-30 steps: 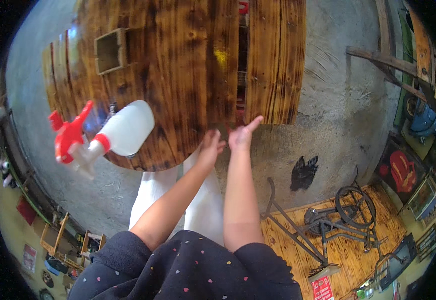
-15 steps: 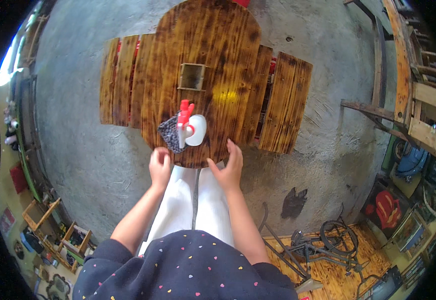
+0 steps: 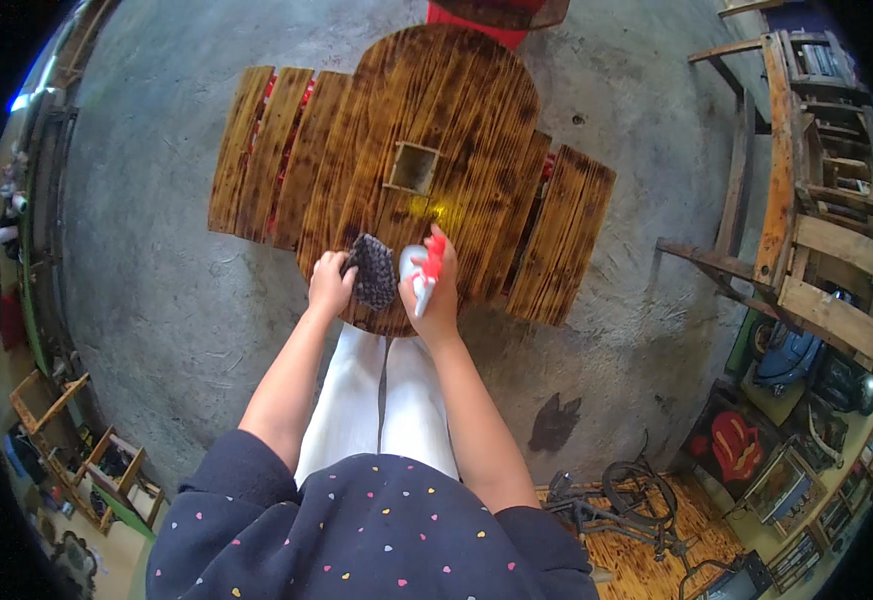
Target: Cleaning wooden tabletop slats with spray and a cloth and arranging them on crates.
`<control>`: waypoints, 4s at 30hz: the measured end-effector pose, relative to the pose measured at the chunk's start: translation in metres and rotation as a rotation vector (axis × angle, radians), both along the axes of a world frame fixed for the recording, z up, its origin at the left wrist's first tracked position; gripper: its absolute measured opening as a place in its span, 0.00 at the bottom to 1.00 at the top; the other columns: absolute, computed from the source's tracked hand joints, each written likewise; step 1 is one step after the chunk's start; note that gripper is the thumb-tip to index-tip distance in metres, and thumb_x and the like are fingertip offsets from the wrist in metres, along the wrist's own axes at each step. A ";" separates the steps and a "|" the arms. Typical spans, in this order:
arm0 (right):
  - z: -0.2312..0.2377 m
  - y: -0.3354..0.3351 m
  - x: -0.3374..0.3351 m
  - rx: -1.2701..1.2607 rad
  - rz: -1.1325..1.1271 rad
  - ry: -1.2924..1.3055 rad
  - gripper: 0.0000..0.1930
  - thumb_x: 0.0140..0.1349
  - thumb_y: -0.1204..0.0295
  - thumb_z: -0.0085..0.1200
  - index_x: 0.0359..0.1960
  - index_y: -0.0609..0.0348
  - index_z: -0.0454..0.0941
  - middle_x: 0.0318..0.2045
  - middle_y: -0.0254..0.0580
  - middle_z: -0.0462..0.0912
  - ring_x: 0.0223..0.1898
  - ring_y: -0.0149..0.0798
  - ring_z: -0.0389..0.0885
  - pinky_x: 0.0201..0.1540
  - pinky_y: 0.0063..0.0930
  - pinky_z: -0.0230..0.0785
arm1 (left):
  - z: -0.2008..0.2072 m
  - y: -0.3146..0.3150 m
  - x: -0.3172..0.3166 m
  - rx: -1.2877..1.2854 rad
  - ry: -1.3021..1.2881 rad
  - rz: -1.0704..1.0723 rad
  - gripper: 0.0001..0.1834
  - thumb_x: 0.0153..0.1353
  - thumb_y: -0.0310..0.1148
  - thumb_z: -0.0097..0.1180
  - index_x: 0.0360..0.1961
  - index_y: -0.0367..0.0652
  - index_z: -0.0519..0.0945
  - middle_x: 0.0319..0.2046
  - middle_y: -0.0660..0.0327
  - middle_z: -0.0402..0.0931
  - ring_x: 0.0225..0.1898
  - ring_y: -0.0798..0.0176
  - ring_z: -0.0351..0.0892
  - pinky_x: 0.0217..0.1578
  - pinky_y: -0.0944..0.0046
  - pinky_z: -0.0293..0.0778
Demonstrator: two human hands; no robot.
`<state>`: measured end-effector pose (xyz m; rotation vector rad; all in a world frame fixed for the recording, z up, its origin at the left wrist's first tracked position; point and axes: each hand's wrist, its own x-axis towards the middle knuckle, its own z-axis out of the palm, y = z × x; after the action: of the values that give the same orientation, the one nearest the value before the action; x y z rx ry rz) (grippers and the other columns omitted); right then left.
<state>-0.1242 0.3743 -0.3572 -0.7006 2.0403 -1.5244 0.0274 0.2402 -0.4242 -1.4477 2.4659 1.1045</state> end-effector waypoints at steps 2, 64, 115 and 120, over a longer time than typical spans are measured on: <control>0.018 0.017 0.005 0.011 -0.001 0.046 0.39 0.54 0.82 0.53 0.70 0.55 0.56 0.65 0.49 0.64 0.53 0.42 0.77 0.54 0.33 0.73 | 0.025 -0.001 0.021 0.033 0.140 -0.003 0.14 0.57 0.33 0.61 0.44 0.42 0.80 0.44 0.53 0.77 0.48 0.46 0.76 0.50 0.51 0.73; 0.131 -0.608 0.241 0.582 -0.714 0.067 0.21 0.52 0.65 0.71 0.46 0.53 0.77 0.42 0.46 0.81 0.45 0.51 0.82 0.46 0.44 0.74 | 0.245 -0.962 0.235 -0.281 0.220 -0.339 0.11 0.61 0.31 0.56 0.43 0.39 0.79 0.39 0.54 0.78 0.43 0.51 0.78 0.45 0.55 0.73; 0.047 -0.539 -0.099 0.670 -2.021 -0.197 0.14 0.70 0.66 0.49 0.45 0.68 0.73 0.38 0.62 0.79 0.40 0.62 0.78 0.43 0.50 0.69 | 0.097 -0.505 -0.456 0.392 -0.047 -1.691 0.15 0.65 0.39 0.52 0.48 0.43 0.76 0.39 0.42 0.81 0.42 0.38 0.81 0.42 0.45 0.75; 0.036 -0.491 -0.109 0.594 -2.080 -0.288 0.16 0.72 0.66 0.46 0.48 0.70 0.72 0.39 0.60 0.78 0.39 0.59 0.79 0.41 0.49 0.69 | 0.058 -0.452 -0.436 0.465 -0.180 -1.627 0.16 0.67 0.40 0.52 0.49 0.41 0.75 0.43 0.43 0.80 0.47 0.39 0.80 0.46 0.46 0.74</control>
<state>-0.2329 -0.1169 -0.3213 2.3292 2.4364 -1.1530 -0.4087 -0.2120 -0.3663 0.6098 1.9633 0.8373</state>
